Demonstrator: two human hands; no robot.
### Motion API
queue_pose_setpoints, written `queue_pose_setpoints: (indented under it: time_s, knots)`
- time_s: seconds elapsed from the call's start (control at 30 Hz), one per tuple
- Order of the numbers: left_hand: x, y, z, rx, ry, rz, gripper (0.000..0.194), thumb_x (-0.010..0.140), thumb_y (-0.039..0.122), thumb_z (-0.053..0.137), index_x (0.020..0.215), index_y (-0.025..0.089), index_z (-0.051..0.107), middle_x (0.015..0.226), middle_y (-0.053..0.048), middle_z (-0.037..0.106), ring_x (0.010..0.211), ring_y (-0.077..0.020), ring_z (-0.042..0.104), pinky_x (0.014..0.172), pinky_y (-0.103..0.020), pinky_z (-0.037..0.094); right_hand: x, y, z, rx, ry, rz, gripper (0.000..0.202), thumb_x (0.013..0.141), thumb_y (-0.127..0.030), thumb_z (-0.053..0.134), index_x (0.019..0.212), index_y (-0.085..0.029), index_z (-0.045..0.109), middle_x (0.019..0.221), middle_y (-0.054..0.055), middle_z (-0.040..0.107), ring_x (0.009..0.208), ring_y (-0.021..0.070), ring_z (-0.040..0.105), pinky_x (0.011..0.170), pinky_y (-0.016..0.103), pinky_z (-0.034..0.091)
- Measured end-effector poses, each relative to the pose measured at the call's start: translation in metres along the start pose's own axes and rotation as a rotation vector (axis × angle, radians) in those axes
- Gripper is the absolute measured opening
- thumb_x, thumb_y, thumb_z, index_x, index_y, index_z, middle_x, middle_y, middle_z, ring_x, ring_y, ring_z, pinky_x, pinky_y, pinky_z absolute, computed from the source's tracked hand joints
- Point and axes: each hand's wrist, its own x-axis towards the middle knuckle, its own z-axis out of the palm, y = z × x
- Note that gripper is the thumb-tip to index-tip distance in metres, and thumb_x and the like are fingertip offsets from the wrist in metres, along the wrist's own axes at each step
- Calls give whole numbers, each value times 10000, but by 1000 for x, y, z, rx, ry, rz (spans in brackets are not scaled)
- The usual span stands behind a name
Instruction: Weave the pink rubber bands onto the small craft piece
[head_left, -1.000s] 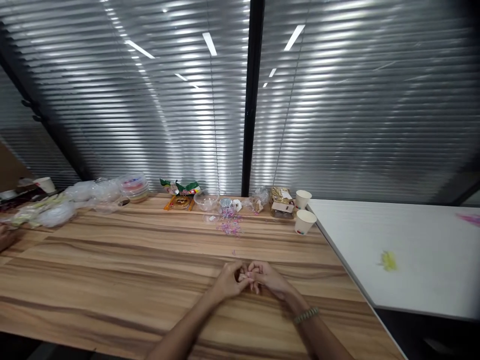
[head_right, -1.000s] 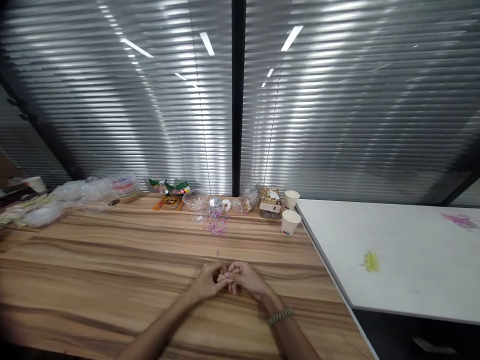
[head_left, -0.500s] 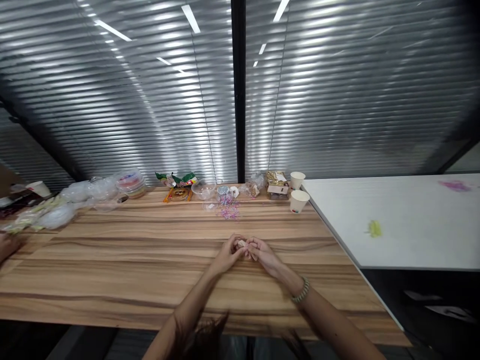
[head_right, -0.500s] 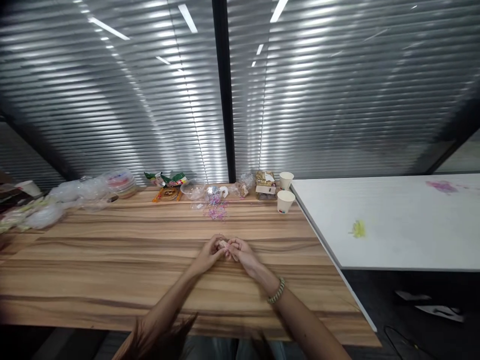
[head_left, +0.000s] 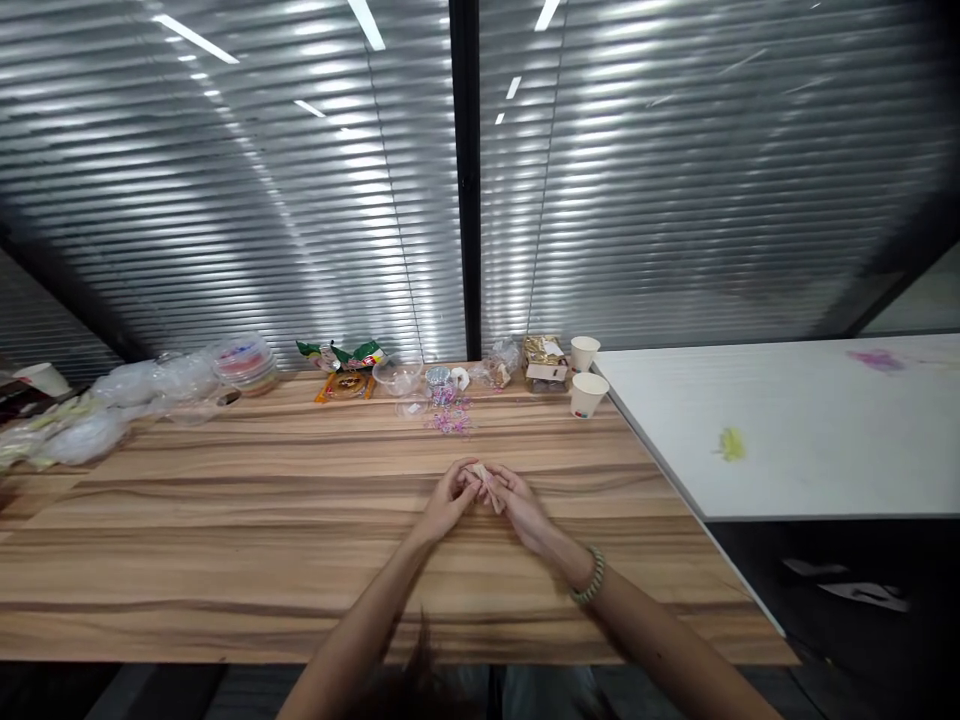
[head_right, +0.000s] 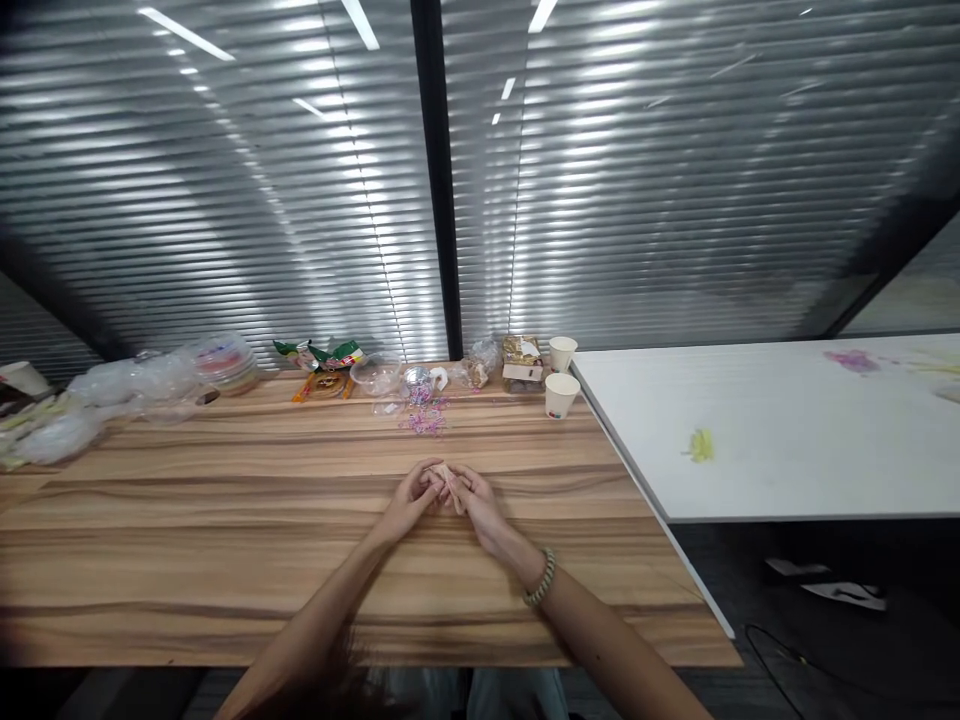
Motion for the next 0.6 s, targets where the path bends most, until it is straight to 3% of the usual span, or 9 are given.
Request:
queue_pose_setpoints:
  time_s: [0.13,0.27,0.4,0.6]
  knots:
    - [1,1,-3,-153,144,6,446,721,294,645,1096,150,450,667,22,537,690,-127,546,744,-271,406,1,2,5,-23,-26,-17,333,690,-405,652,903,-154,604,611,-30,513,497,59,373,470,203,268]
    - [0,6,-5,-380,220,-46,347,643,234,710,920,148,520,691,17,539,632,-91,512,663,-221,400,0,5,8,-31,-60,11,308,686,-419,655,846,-160,612,600,-26,501,509,66,398,457,195,266]
    - [-1,9,-1,-484,192,-114,334,610,213,729,861,159,514,666,15,543,615,-88,498,635,-211,389,-2,3,6,49,-72,45,281,644,-373,702,817,-165,625,669,-7,532,561,74,433,495,191,313]
    - [-1,7,-3,-383,119,-117,231,670,225,683,815,149,520,604,26,514,593,-82,481,598,-197,358,2,3,0,191,-89,168,227,600,-282,736,774,-180,633,706,3,544,583,85,456,563,202,372]
